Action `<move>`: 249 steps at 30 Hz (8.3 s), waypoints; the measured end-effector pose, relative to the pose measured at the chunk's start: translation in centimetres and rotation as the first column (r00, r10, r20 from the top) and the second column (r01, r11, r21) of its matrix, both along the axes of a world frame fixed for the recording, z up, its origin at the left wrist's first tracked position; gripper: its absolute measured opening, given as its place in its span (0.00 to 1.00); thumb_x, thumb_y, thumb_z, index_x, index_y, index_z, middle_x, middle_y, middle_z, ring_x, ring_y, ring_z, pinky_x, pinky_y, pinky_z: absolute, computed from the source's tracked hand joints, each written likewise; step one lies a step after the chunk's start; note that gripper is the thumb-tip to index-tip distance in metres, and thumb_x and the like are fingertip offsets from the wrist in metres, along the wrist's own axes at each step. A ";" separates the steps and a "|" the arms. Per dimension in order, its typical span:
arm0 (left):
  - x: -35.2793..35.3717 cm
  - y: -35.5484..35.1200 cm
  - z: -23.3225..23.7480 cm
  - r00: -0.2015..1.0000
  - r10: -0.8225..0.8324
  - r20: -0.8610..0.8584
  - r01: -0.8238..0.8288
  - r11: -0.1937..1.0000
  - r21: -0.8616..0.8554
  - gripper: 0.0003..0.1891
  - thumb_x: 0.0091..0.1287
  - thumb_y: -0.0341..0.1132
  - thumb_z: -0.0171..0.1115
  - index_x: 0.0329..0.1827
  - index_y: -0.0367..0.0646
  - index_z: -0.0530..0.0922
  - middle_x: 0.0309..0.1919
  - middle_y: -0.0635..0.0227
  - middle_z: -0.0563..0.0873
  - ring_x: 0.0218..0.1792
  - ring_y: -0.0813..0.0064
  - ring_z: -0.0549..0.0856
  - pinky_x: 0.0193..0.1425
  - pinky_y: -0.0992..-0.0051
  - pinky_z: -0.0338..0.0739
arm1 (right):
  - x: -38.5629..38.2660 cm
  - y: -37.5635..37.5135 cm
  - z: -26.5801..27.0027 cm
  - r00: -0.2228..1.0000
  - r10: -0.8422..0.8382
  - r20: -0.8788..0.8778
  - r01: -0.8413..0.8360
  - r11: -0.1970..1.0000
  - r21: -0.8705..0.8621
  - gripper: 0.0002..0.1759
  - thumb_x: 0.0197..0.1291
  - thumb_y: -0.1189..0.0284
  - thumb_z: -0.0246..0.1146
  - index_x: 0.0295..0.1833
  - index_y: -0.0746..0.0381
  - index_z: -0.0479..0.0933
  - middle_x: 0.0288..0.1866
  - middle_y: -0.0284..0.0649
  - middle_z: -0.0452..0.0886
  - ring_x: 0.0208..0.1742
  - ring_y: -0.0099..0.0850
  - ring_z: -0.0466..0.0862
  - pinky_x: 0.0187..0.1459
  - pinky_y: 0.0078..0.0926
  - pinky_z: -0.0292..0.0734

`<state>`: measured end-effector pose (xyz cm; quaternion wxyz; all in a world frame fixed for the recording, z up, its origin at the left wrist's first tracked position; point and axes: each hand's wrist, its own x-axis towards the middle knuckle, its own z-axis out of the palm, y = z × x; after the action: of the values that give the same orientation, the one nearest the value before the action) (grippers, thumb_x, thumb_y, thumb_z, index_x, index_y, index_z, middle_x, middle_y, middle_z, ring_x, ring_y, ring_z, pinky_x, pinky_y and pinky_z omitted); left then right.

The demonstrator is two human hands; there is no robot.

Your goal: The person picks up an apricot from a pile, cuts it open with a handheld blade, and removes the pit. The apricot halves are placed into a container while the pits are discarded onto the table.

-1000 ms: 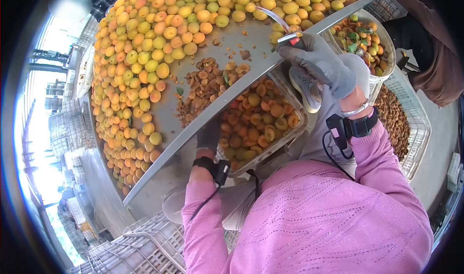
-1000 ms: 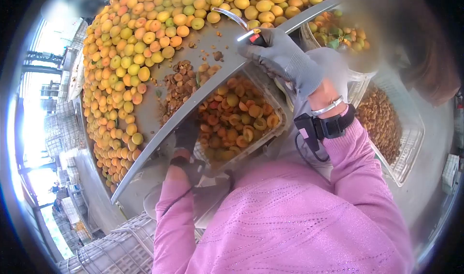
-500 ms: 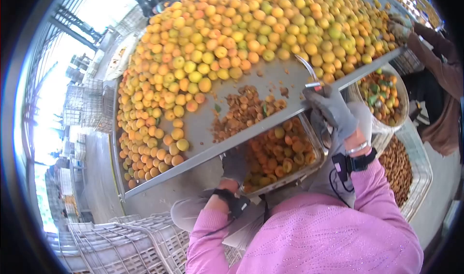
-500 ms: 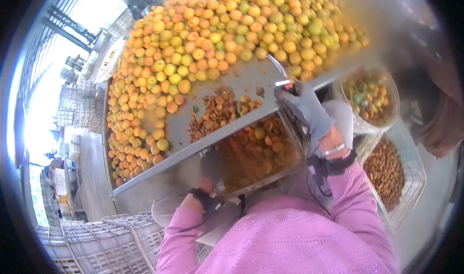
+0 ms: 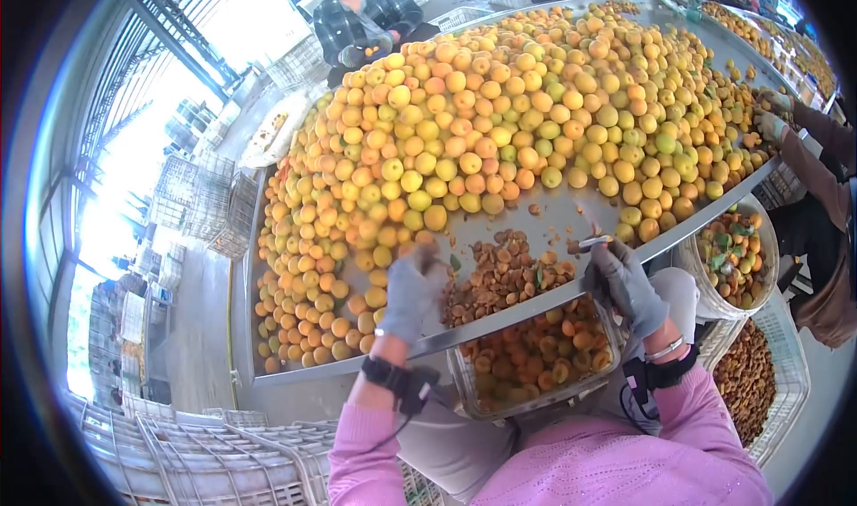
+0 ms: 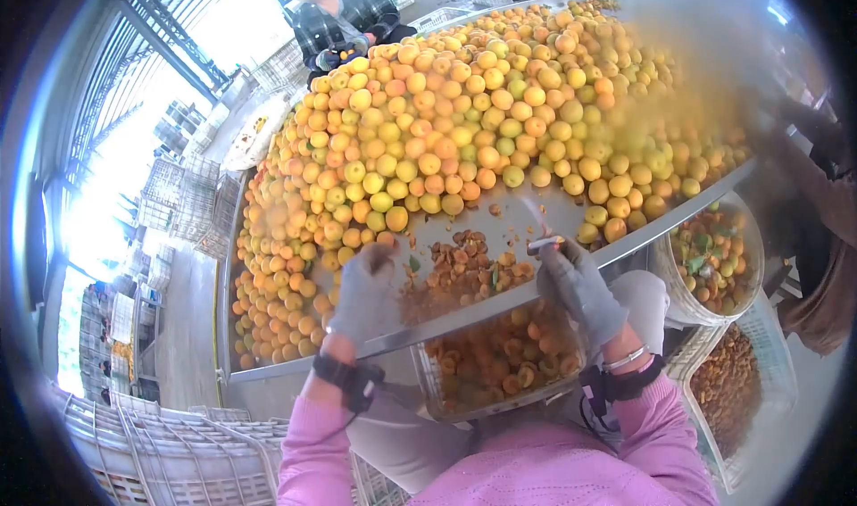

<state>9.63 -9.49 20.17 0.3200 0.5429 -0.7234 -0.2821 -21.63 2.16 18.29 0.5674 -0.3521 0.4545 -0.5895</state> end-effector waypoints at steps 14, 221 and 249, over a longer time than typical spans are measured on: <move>-3.4 -10.8 -1.8 0.723 0.274 0.634 -0.355 0.935 0.001 0.36 0.54 0.60 0.70 0.56 0.39 0.78 0.53 0.49 0.84 0.56 0.51 0.82 0.60 0.56 0.74 | 0.5 -0.3 3.5 0.946 0.254 -0.203 -0.175 0.924 0.340 0.29 0.69 0.55 0.59 0.63 0.67 0.70 0.43 0.39 0.78 0.28 0.25 0.81 0.26 0.20 0.76; -7.2 8.1 -1.3 0.422 0.059 -0.905 0.446 0.855 0.264 0.10 0.67 0.26 0.60 0.51 0.37 0.77 0.43 0.66 0.83 0.44 0.73 0.84 0.52 0.71 0.83 | 9.9 -2.9 2.3 0.975 -0.121 -0.185 0.079 0.973 -0.219 0.12 0.66 0.68 0.66 0.43 0.69 0.80 0.32 0.31 0.83 0.33 0.15 0.80 0.32 0.17 0.76; -6.5 5.3 -1.2 0.488 0.182 -0.853 0.263 0.902 0.343 0.10 0.73 0.35 0.55 0.50 0.39 0.76 0.37 0.68 0.83 0.33 0.75 0.84 0.32 0.76 0.79 | 15.2 -7.7 6.8 0.994 0.029 0.108 0.001 0.963 -0.269 0.15 0.68 0.69 0.62 0.28 0.65 0.76 0.12 0.28 0.68 0.09 0.16 0.63 0.12 0.18 0.56</move>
<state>3.18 -4.20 19.01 0.5060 0.3632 -0.3929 -0.6766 -6.48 -5.53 25.09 0.5428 -0.3957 0.3356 -0.6605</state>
